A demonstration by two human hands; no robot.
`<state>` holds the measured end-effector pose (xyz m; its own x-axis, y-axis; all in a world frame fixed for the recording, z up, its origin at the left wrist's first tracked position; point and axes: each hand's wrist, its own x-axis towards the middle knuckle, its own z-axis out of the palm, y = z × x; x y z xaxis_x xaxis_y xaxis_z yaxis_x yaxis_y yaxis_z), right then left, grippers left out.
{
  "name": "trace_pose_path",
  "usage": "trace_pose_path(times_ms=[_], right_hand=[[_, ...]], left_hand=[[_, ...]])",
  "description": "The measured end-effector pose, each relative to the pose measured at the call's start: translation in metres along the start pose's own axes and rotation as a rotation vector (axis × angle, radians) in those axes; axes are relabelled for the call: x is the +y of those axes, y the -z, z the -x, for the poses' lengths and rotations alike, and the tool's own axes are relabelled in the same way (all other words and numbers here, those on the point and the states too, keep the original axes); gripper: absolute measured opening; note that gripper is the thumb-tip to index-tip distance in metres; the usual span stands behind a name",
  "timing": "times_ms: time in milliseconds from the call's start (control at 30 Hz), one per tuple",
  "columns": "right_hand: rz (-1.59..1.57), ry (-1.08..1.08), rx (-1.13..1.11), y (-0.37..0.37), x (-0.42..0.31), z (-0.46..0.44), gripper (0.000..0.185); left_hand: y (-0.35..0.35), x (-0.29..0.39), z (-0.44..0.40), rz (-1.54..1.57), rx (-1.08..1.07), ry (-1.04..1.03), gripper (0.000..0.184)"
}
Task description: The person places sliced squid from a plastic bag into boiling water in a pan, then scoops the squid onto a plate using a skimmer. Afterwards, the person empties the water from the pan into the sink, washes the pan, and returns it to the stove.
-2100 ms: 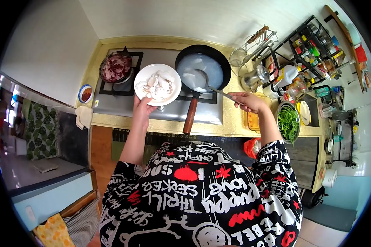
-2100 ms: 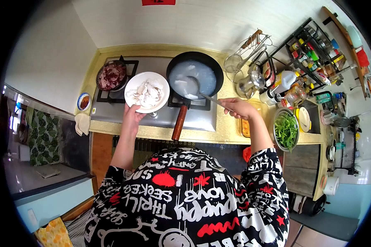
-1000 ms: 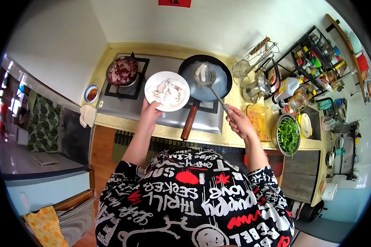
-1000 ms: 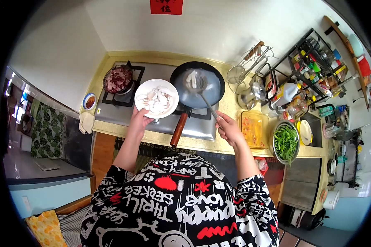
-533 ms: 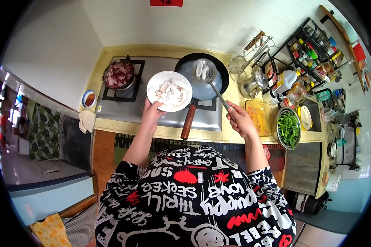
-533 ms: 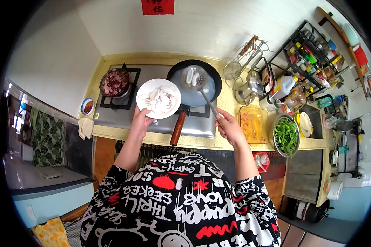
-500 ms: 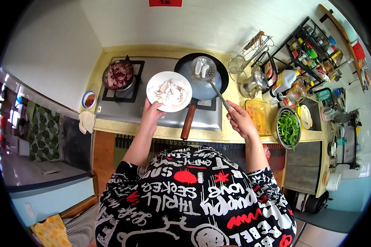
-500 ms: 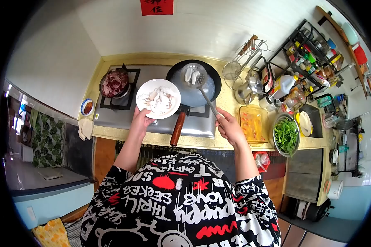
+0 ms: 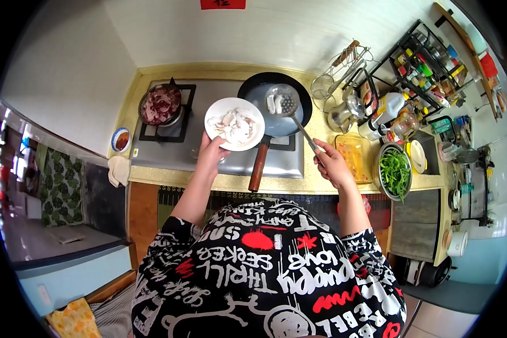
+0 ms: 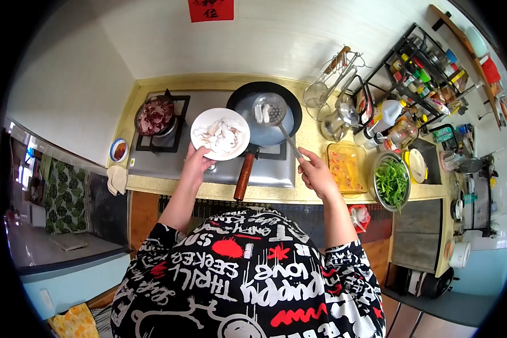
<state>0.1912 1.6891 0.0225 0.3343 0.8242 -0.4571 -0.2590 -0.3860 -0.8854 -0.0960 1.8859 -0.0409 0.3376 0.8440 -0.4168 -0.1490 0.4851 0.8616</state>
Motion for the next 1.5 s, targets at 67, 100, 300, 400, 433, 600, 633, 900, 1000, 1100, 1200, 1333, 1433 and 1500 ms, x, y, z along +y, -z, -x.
trace_pose_path(times_ms=[67, 100, 300, 400, 433, 600, 633, 900, 1000, 1100, 1200, 1333, 1433, 1500], right_hand=[[0.037, 0.031, -0.005, -0.007, -0.009, 0.01, 0.044], [0.058, 0.052, -0.019, -0.011, -0.015, 0.017, 0.044], [0.282, 0.23, -0.073, -0.032, -0.021, 0.029, 0.044], [0.393, 0.316, -0.004, -0.034, -0.02, 0.026, 0.044], [0.315, 0.283, -0.004, -0.031, -0.019, 0.021, 0.044], [0.123, 0.15, 0.095, -0.011, -0.015, -0.006, 0.042], [0.305, 0.254, 0.165, 0.003, -0.001, -0.025, 0.042], [1.023, 0.446, 0.477, 0.027, 0.012, -0.05, 0.035], [0.998, 0.303, 0.423, 0.033, 0.007, -0.047, 0.037], [0.874, 0.217, 0.282, 0.05, 0.002, -0.047, 0.041], [0.737, -0.003, 0.131, 0.045, -0.028, -0.031, 0.041], [0.711, -0.131, 0.016, 0.027, -0.04, -0.026, 0.042], [0.545, -0.148, -0.064, 0.016, -0.019, -0.04, 0.041], [0.462, -0.14, -0.11, 0.005, -0.008, -0.048, 0.044]], left_hand=[[0.001, -0.003, -0.003, 0.02, -0.01, -0.008, 0.058], [0.003, -0.009, -0.009, 0.021, -0.021, -0.016, 0.06], [-0.006, -0.011, -0.013, 0.017, -0.059, -0.005, 0.062], [-0.009, -0.013, -0.013, 0.038, -0.096, -0.003, 0.06], [-0.01, -0.013, -0.013, 0.049, -0.105, 0.002, 0.06], [-0.014, -0.012, -0.007, 0.091, -0.097, -0.022, 0.058], [-0.011, -0.011, -0.006, 0.096, -0.091, -0.027, 0.058], [0.018, -0.009, 0.008, 0.065, -0.005, -0.065, 0.056], [0.022, -0.003, 0.015, 0.058, 0.017, -0.074, 0.056], [0.025, 0.0, 0.018, 0.065, 0.049, -0.073, 0.056], [0.033, -0.003, 0.016, 0.085, 0.035, -0.094, 0.057], [0.036, 0.001, 0.018, 0.096, 0.04, -0.106, 0.061], [0.04, 0.003, 0.018, 0.101, 0.048, -0.112, 0.063], [0.041, 0.004, 0.019, 0.101, 0.051, -0.116, 0.062]])
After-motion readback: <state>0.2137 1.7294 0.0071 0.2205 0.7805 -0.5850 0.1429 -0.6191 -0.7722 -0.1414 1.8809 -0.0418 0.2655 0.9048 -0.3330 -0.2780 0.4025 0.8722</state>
